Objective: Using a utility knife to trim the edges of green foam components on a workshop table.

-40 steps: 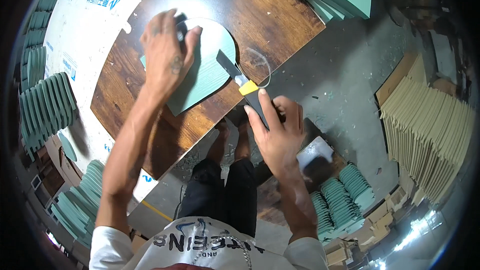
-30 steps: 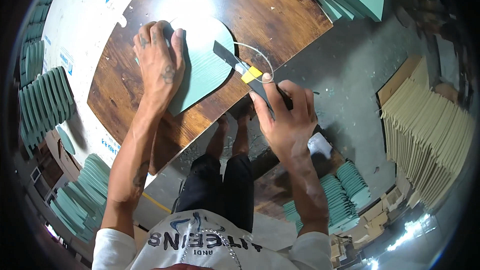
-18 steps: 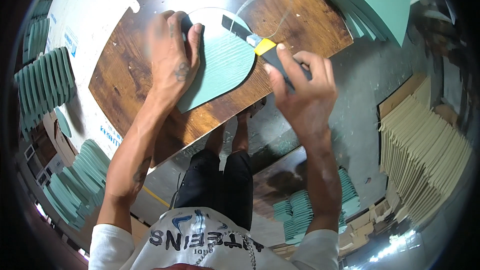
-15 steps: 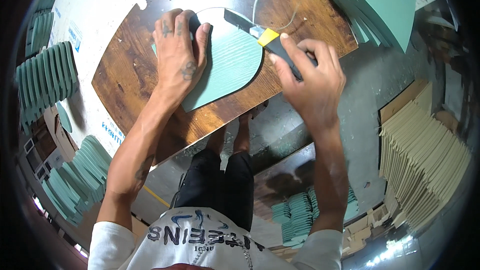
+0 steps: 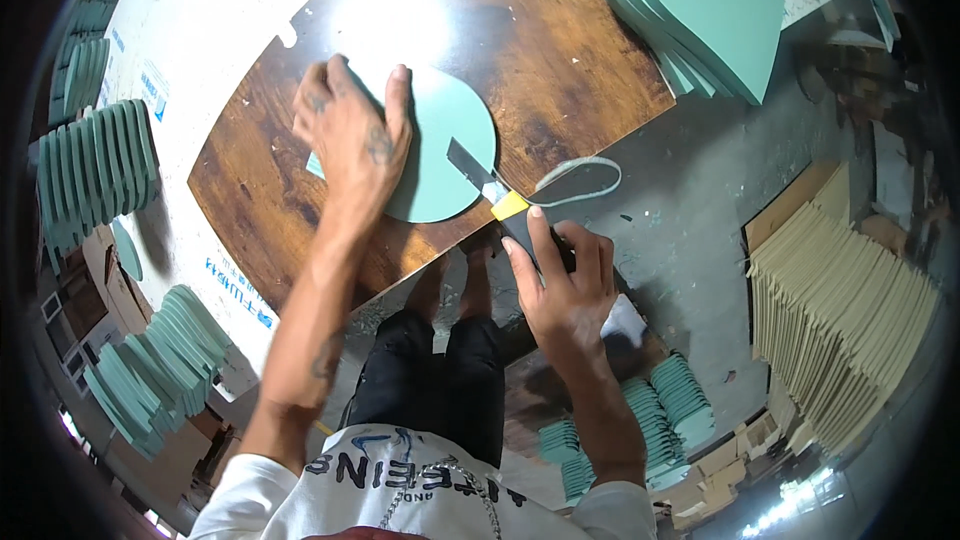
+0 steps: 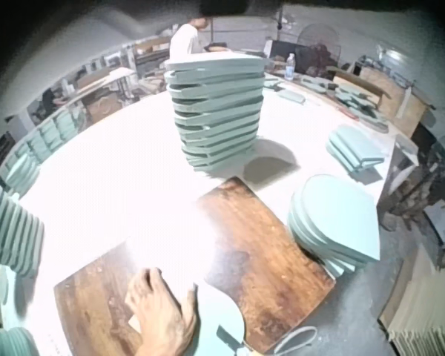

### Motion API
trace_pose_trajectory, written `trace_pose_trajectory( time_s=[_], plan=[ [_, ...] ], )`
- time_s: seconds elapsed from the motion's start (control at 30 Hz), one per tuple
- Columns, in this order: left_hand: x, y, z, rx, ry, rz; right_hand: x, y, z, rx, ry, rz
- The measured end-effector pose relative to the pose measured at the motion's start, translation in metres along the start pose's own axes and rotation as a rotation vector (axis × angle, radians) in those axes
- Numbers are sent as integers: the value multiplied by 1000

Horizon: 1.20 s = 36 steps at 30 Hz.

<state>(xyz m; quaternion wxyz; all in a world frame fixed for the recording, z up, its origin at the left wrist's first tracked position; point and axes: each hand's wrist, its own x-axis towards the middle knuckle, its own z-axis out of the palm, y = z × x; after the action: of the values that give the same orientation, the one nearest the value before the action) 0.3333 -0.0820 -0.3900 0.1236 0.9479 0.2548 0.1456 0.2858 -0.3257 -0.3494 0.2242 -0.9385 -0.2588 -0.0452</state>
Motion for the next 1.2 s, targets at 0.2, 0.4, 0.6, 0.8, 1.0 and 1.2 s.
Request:
trace_pose_trajectory(
  time_s=[0.2,0.4,0.6,0.8,1.0,1.2],
  plan=[
    [5,-6,2,-2,67,59,12,12,3,-22,2,-17],
    [3,-12,-1,-8,12,77,26,21,11,5,-5,-58],
    [1,-13,0,3,1,63,60,34,17,63,18,-86],
    [4,-11,1,-26,35,85,111,44,18,110,-15,-165],
    [62,-35,2,-183,-111,535,81,43,13,164,-97,-150],
    [23,-17,12,19,34,147,33,18,12,85,-27,-38]
  ],
)
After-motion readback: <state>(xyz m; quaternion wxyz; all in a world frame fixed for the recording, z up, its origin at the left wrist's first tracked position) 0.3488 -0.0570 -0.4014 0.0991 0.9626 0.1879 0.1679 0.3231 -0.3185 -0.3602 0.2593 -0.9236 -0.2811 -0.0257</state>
